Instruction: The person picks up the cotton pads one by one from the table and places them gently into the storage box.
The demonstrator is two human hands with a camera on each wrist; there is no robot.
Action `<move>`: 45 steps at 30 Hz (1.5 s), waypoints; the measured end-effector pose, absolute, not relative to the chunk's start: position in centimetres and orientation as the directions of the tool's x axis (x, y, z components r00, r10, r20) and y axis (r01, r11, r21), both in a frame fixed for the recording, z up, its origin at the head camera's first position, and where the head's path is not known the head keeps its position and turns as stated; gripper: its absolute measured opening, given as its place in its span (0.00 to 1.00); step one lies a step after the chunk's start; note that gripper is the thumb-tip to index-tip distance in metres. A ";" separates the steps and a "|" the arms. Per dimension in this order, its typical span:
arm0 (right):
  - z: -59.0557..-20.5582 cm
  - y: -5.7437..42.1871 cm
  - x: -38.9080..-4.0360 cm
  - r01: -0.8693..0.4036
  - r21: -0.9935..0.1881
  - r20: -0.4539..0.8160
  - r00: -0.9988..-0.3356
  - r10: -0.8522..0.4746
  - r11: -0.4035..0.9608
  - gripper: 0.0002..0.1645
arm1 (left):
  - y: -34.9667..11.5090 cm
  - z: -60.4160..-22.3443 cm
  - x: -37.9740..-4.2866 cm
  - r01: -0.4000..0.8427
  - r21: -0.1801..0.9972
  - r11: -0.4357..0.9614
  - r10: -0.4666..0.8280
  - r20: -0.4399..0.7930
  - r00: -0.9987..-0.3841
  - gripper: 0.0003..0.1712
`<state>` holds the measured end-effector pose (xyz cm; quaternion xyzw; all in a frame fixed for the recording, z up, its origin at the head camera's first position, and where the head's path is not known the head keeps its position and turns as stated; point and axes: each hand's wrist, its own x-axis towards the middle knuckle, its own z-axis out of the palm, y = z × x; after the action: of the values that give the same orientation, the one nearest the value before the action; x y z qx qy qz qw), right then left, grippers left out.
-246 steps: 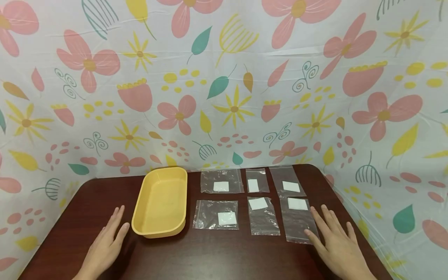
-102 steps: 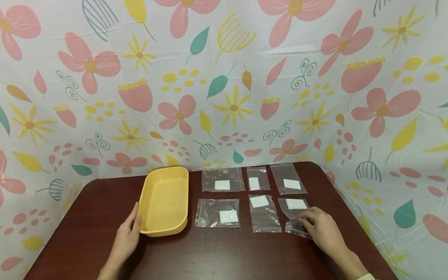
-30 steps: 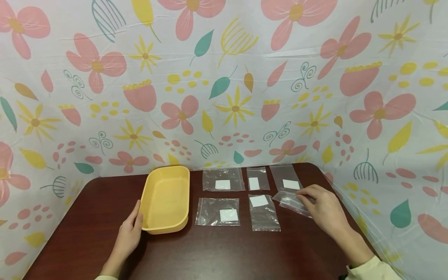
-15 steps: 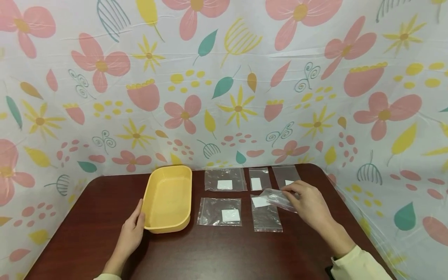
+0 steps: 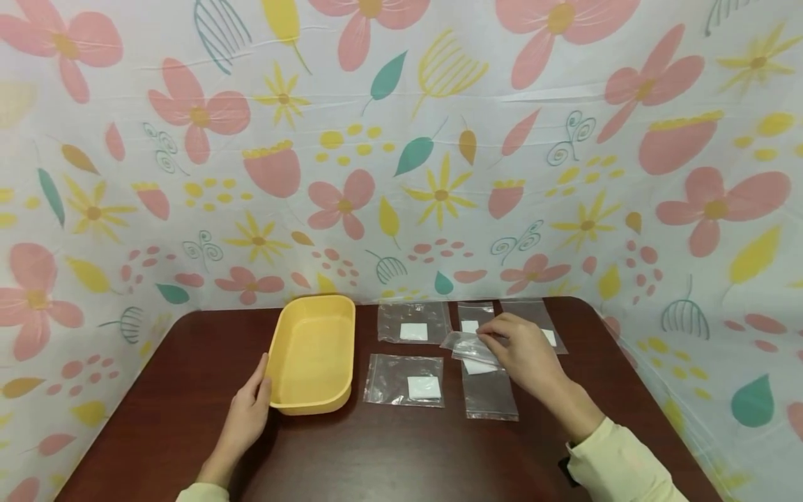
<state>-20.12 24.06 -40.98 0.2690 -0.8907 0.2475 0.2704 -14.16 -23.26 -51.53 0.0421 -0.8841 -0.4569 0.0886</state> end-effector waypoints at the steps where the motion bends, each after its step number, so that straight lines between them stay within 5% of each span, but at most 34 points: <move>1: -40.9 23.9 -20.2 -0.616 -0.293 0.616 -0.707 -0.349 0.731 0.10 | -23.1 -51.5 -14.2 0.008 0.816 0.578 -0.153 0.117 -0.981 0.31; 27: -38.2 14.6 -22.5 -0.677 -0.398 0.546 -0.717 -0.433 0.619 0.06 | -23.0 -51.5 -14.3 -0.004 0.815 0.580 -0.197 0.135 -0.971 0.30; 45: -37.2 4.6 -22.7 -0.816 -0.313 0.580 -0.569 -0.583 0.486 0.03 | -23.0 -51.4 -14.5 -0.037 0.813 0.581 -0.220 0.113 -0.969 0.31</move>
<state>-22.68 4.59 -37.19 0.4174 -0.8378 0.2876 0.2029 -14.46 -23.03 -51.36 0.0726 -0.8833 -0.4520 0.1013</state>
